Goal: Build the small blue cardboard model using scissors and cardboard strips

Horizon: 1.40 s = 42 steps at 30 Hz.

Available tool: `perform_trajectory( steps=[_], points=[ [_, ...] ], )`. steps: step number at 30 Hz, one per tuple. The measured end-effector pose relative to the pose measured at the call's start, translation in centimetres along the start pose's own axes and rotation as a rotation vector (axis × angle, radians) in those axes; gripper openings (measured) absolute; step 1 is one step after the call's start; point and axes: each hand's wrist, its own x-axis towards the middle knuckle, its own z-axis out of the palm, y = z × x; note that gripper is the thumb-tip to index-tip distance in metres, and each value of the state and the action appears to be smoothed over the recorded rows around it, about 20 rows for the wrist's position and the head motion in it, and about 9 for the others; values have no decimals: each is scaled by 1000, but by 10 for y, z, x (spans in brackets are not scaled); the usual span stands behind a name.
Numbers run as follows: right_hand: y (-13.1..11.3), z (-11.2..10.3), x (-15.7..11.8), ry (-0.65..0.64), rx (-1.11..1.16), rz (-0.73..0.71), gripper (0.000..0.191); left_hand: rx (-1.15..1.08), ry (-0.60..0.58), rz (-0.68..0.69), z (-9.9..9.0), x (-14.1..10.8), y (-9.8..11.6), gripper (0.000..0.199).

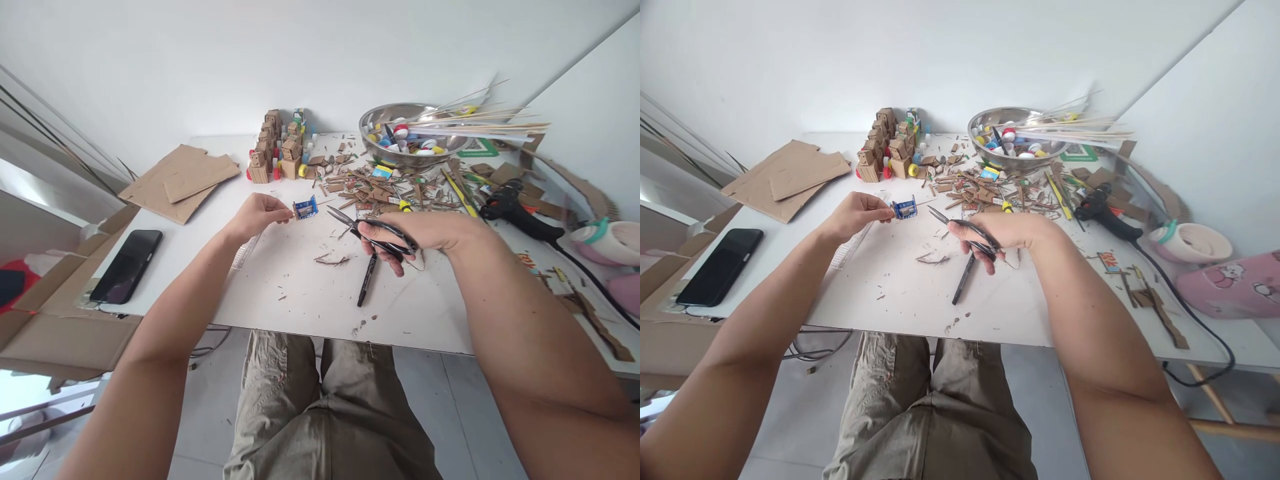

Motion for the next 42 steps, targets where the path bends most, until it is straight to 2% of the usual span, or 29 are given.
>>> perform_trajectory(
  steps=[5,11,27,32,36,42],
  points=[
    [5,5,11,74,187,-111,71,-66,-18,35,2,-1,1,22],
    [12,11,25,108,314,-177,77,-118,-48,54,6,-5,5,24],
    [16,18,34,156,297,-344,94,-157,-15,113,12,-19,20,25],
    [13,21,37,184,303,-357,94,-159,-9,112,12,-19,20,27],
    [9,27,41,228,341,-307,92,-155,-12,100,12,-18,20,26],
    [-7,35,46,323,474,-249,80,-150,4,94,11,-16,18,25]
  ],
)
